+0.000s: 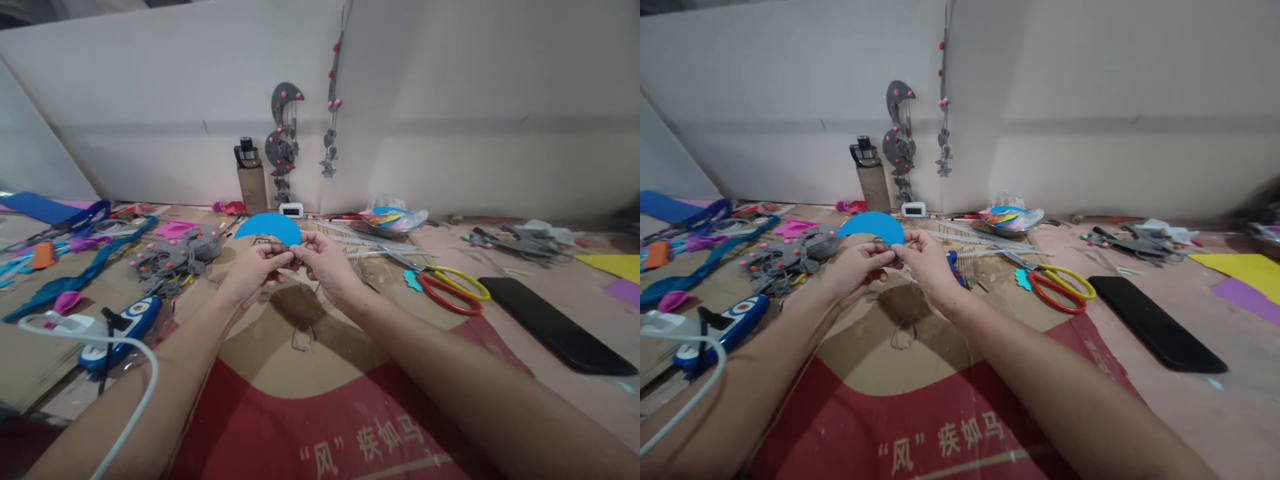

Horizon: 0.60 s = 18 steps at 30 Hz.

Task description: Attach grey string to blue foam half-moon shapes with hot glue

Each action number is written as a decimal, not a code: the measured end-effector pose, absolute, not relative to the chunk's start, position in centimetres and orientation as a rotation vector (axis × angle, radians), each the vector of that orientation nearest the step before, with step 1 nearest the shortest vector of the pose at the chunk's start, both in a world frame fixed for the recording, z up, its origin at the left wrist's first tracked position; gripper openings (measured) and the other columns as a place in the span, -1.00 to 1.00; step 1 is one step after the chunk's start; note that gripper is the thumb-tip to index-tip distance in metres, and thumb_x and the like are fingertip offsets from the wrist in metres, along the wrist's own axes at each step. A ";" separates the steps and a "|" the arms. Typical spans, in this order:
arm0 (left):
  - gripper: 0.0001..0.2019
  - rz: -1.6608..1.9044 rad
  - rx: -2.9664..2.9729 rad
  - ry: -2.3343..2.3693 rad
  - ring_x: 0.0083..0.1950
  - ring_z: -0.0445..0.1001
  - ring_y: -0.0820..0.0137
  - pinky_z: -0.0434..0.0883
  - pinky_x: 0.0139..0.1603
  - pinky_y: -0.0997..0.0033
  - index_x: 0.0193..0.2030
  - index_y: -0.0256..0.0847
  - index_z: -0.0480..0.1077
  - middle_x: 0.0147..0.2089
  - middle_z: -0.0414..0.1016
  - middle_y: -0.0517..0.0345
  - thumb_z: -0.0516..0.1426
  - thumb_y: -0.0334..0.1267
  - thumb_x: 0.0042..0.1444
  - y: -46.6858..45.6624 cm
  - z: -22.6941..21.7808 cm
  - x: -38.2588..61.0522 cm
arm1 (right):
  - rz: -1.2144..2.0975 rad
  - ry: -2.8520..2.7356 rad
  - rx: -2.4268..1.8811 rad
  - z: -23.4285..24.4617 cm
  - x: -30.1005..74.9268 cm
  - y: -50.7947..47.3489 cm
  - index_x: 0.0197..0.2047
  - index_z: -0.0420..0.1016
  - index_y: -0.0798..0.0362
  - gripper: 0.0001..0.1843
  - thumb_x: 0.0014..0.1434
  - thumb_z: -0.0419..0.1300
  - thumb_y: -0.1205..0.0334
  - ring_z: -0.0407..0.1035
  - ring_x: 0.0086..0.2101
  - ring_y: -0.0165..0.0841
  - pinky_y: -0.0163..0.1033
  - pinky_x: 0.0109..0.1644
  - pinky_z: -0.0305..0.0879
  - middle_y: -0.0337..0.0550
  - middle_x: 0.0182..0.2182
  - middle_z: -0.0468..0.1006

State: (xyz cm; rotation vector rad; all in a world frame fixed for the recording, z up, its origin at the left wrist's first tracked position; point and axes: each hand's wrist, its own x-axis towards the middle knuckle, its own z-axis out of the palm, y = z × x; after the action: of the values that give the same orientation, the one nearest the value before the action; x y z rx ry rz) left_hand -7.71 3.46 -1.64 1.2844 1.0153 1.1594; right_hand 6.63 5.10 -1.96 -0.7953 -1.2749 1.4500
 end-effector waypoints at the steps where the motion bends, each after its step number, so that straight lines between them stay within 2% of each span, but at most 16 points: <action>1: -0.70 1.187 1.277 1.044 -0.30 0.47 0.40 0.24 -0.61 0.63 -0.30 -0.31 0.48 -0.29 0.52 -0.02 0.28 -0.15 -0.15 3.4 -1.7 -7.6 | 1.443 -1.275 -0.788 -2.0 6.6 5.1 -0.26 0.33 0.03 -0.72 -0.06 0.24 0.14 0.22 -0.58 -0.53 -0.42 -0.60 -0.10 -0.34 -0.57 0.39; 4: -0.72 1.263 1.257 1.093 -0.42 0.39 0.49 0.12 -0.68 0.64 -0.33 -0.30 0.48 -0.33 0.51 0.01 0.27 -0.13 -0.14 3.4 -1.7 -7.5 | 1.394 -1.297 -0.778 -2.3 6.4 5.1 -0.24 0.35 0.02 -0.76 -0.02 0.20 0.17 0.16 -0.59 -0.55 -0.40 -0.58 -0.04 -0.32 -0.52 0.40; 7: -0.74 1.299 1.265 1.131 -0.58 0.21 0.61 0.08 -0.69 0.61 -0.38 -0.29 0.47 -0.35 0.49 0.09 0.27 -0.14 -0.16 3.4 -1.7 -7.6 | 1.311 -1.340 -0.801 -2.7 6.4 5.4 -0.24 0.36 0.02 -0.79 0.00 0.17 0.18 0.13 -0.59 -0.55 -0.39 -0.55 0.00 -0.32 -0.50 0.39; 13: -0.74 1.334 1.353 1.306 -0.50 0.23 0.56 0.08 -0.63 0.60 -0.35 -0.26 0.47 -0.36 0.45 0.12 0.26 -0.13 -0.15 3.4 -1.7 -7.6 | 1.128 -1.459 -0.890 -3.4 6.4 5.8 -0.31 0.36 0.03 -0.82 0.04 0.15 0.12 0.07 -0.59 -0.53 -0.36 -0.52 0.03 -0.34 -0.53 0.31; 18: -0.76 1.297 1.377 1.320 -0.55 0.13 0.58 0.00 -0.62 0.56 -0.37 -0.27 0.47 -0.45 0.40 0.18 0.22 -0.13 -0.11 3.3 -1.6 -7.6 | 1.048 -1.483 -0.961 -3.8 6.4 5.9 -0.33 0.34 0.04 -0.80 0.05 0.13 0.09 0.08 -0.59 -0.52 -0.35 -0.51 0.03 -0.33 -0.54 0.34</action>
State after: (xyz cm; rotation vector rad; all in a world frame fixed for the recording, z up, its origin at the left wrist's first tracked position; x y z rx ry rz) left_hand -7.60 3.31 -1.59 1.3770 1.3203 1.2971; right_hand 6.35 5.86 -3.84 -0.9608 -1.4826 1.0477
